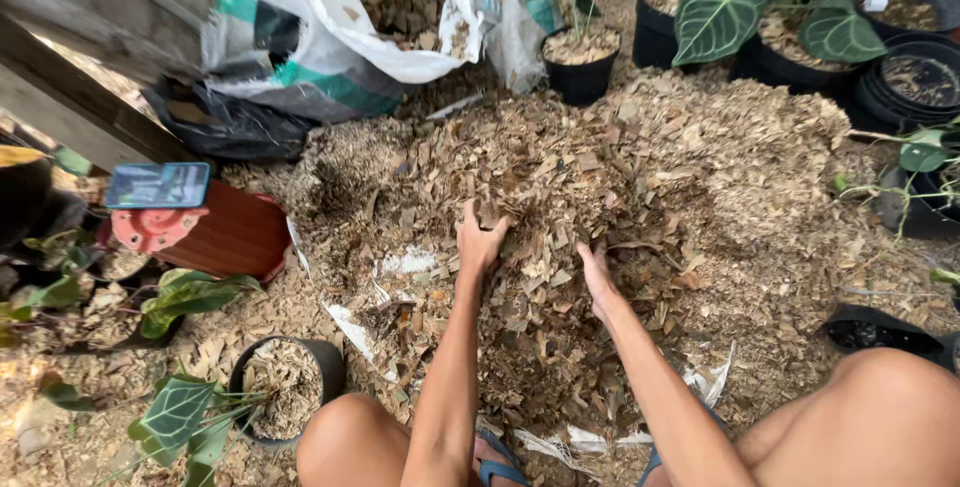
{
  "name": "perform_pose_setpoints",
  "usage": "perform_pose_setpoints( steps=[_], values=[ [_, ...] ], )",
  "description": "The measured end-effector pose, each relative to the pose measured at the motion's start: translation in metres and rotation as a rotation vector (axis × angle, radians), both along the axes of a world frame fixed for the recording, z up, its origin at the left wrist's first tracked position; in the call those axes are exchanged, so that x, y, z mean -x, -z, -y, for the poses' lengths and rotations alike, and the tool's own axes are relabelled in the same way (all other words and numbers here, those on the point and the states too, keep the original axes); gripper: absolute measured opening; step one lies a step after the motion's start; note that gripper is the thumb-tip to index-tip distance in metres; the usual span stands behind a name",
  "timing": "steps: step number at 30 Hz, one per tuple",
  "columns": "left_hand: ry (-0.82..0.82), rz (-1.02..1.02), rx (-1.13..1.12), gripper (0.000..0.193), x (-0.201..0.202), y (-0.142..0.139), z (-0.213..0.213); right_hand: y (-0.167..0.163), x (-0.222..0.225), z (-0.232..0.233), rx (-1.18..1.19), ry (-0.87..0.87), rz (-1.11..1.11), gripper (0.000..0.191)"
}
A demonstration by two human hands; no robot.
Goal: The person sits on the ground and loosens a pile of wood-chip mulch with both hands. They fill a black nursery pot with mulch, hold a plant upright in it, and press more mulch around the plant by hand.
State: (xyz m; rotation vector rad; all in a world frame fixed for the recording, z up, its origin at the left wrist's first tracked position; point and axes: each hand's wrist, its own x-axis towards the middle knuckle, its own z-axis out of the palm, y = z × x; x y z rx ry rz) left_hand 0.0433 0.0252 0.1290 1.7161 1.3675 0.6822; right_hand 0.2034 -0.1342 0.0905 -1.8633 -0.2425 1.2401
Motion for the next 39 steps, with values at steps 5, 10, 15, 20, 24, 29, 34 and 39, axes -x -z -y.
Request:
perform_pose_setpoints(
  steps=[5,10,15,20,24,29,34,39],
  values=[
    [0.059,-0.206,-0.089,0.082,-0.015,-0.047,0.062,-0.033,0.005,0.025,-0.332,0.103,-0.308,0.104],
    [0.234,-0.259,-0.197,0.089,-0.029,-0.066,0.132,-0.056,0.009,0.054,-0.544,0.194,-0.147,0.101],
    [0.323,-0.117,-0.297,0.081,-0.022,-0.07,0.176,-0.075,0.011,0.081,-0.334,0.211,0.139,0.097],
    [-0.008,0.004,-0.371,0.08,0.04,-0.052,0.176,-0.074,0.004,0.108,0.024,0.404,0.326,0.088],
    [-0.632,-0.128,0.476,0.104,0.11,-0.024,0.185,-0.076,0.012,0.127,0.097,0.559,0.199,0.088],
    [-0.508,-0.006,0.625,0.131,0.1,0.001,0.2,-0.071,0.052,0.119,-0.02,0.327,-0.043,0.107],
    [-0.317,0.19,0.453,0.126,0.052,-0.015,0.16,-0.042,0.059,0.083,0.05,-0.007,0.121,0.102],
    [-0.231,0.101,0.225,0.127,0.046,-0.024,0.136,-0.038,0.056,0.064,-0.271,0.072,0.027,0.057]
  ],
)
